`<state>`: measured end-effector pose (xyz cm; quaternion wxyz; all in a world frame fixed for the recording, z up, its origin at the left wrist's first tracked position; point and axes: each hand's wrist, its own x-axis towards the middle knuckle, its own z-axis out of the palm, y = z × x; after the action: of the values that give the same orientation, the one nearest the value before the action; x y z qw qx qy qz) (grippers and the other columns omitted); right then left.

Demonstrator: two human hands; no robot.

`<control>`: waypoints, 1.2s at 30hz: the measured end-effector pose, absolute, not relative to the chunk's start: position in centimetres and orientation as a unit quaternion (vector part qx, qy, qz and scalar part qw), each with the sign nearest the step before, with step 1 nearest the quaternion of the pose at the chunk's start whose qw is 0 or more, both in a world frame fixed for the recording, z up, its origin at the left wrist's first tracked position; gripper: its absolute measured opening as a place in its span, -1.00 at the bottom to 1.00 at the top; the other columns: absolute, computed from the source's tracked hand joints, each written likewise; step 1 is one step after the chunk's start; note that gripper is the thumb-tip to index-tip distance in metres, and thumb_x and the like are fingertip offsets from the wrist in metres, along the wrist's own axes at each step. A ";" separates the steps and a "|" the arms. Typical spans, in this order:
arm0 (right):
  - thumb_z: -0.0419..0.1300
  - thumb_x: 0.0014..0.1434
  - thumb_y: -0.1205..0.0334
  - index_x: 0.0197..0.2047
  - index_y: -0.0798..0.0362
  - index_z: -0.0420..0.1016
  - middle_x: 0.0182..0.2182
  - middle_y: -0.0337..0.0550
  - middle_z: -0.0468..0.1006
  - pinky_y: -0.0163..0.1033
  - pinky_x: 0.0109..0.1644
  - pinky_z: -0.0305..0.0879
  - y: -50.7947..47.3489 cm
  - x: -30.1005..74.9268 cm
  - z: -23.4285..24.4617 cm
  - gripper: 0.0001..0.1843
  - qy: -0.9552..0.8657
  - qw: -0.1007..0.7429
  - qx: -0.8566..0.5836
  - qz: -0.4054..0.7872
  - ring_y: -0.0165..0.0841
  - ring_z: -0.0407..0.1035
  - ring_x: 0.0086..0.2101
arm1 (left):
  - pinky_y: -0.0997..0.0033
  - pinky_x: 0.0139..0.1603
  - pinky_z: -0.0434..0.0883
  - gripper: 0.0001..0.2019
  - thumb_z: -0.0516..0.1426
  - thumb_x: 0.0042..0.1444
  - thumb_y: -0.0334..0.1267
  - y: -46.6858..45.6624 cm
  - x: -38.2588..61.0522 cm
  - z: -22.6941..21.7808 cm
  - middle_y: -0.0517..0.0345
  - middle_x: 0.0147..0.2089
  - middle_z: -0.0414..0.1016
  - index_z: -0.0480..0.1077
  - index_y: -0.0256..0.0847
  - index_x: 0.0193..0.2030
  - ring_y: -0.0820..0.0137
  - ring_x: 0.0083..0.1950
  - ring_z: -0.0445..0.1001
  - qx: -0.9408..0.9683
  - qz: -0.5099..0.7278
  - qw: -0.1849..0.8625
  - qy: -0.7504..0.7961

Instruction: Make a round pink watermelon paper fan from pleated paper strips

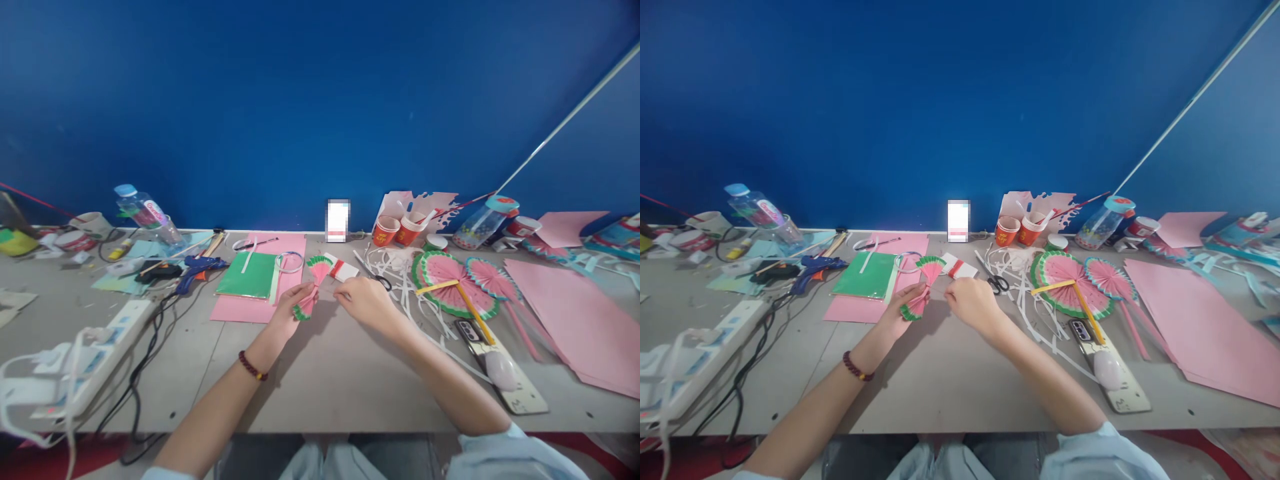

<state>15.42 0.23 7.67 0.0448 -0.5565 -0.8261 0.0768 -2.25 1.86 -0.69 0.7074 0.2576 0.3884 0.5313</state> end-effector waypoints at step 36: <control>0.11 -0.01 0.17 -0.43 0.09 0.58 -0.60 -0.28 0.43 -0.38 -0.45 0.06 3.6 17.3 6.2 -0.76 -0.791 0.070 -0.456 0.402 -0.47 0.20 -0.53 | 0.47 -0.39 0.34 -0.79 0.29 -0.18 -0.16 0.3 -0.8 -1.9 0.08 -0.49 0.53 0.48 -0.30 -0.51 0.39 -0.43 0.46 0.583 0.359 0.545 0.484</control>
<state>17.30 3.55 6.22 0.0702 -0.4565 -0.7905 0.4022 -0.80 0.29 -1.87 0.5453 0.5827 0.4840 0.3590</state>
